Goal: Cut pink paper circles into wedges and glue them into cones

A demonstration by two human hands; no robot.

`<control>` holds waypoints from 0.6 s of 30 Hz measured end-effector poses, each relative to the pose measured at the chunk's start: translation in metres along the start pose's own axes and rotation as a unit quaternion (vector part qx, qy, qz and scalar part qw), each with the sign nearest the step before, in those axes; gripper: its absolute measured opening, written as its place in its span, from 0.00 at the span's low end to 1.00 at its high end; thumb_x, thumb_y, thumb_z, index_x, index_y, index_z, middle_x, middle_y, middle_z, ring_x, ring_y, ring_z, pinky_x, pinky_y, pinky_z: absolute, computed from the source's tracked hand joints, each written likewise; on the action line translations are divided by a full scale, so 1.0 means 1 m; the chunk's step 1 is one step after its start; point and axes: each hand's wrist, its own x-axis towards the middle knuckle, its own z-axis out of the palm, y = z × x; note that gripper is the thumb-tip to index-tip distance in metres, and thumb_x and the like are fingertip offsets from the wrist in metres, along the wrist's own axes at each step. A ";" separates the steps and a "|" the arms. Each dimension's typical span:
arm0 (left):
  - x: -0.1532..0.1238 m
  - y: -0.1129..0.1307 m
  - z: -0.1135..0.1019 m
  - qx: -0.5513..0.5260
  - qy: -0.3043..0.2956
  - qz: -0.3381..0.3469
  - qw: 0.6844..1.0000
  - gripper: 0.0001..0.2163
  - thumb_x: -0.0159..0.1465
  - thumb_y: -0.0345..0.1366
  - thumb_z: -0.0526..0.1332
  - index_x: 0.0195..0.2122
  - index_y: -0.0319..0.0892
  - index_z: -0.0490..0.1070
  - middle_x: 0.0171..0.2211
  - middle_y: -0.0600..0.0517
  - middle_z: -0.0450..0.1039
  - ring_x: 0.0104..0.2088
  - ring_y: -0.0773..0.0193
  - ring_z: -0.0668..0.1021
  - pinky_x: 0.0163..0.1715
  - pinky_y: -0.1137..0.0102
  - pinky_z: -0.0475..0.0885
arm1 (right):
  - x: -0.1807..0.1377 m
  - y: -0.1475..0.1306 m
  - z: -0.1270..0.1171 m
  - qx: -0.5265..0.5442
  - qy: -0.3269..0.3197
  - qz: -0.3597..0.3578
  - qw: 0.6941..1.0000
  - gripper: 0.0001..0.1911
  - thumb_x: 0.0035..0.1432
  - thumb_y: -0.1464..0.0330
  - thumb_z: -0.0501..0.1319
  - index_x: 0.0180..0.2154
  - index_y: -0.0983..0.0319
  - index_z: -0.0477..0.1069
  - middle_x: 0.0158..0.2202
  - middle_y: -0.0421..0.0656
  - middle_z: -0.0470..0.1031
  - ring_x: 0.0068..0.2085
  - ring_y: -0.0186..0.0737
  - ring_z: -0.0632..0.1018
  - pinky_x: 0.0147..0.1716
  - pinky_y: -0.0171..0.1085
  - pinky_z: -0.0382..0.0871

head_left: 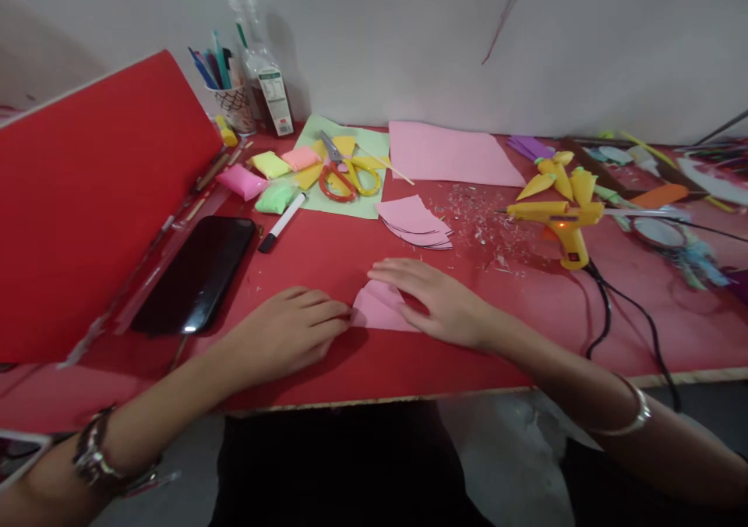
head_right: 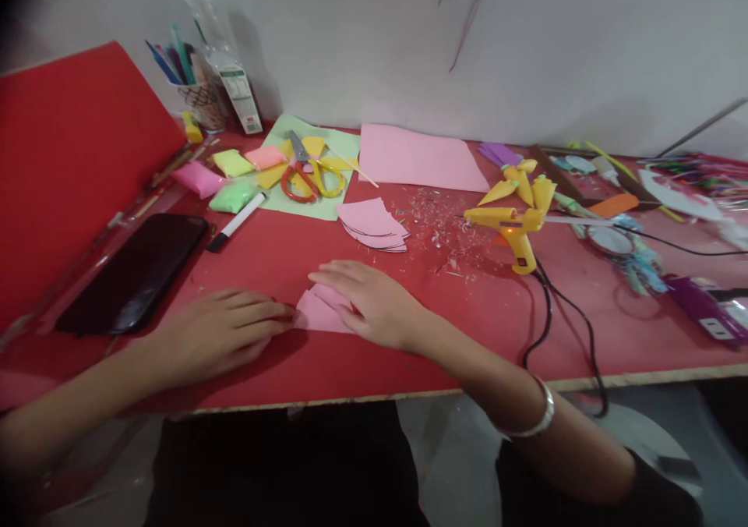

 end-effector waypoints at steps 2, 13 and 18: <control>0.003 -0.004 -0.001 -0.010 -0.003 0.003 1.000 0.11 0.61 0.29 0.49 0.38 0.42 0.71 0.42 0.52 0.74 0.40 0.63 0.74 0.41 0.68 0.66 | 0.008 0.005 -0.002 0.002 -0.042 0.008 0.999 0.25 0.55 0.71 0.55 0.55 0.64 0.57 0.56 0.50 0.62 0.57 0.44 0.61 0.54 0.47 0.58; 0.023 0.024 0.004 0.007 0.056 -0.059 0.997 0.13 0.62 0.38 0.51 0.43 0.40 0.69 0.38 0.47 0.74 0.38 0.60 0.74 0.36 0.67 0.68 | 0.004 -0.006 0.002 0.067 -0.033 0.112 0.991 0.17 0.56 0.74 0.53 0.49 0.67 0.63 0.47 0.51 0.70 0.47 0.41 0.72 0.46 0.42 0.66; 0.030 0.027 0.010 -0.044 0.006 -0.101 0.994 0.18 0.62 0.42 0.51 0.49 0.37 0.65 0.44 0.45 0.71 0.43 0.56 0.72 0.39 0.63 0.68 | -0.003 -0.007 0.002 0.141 0.015 0.122 0.982 0.18 0.55 0.78 0.50 0.48 0.63 0.64 0.46 0.46 0.72 0.45 0.36 0.73 0.43 0.38 0.67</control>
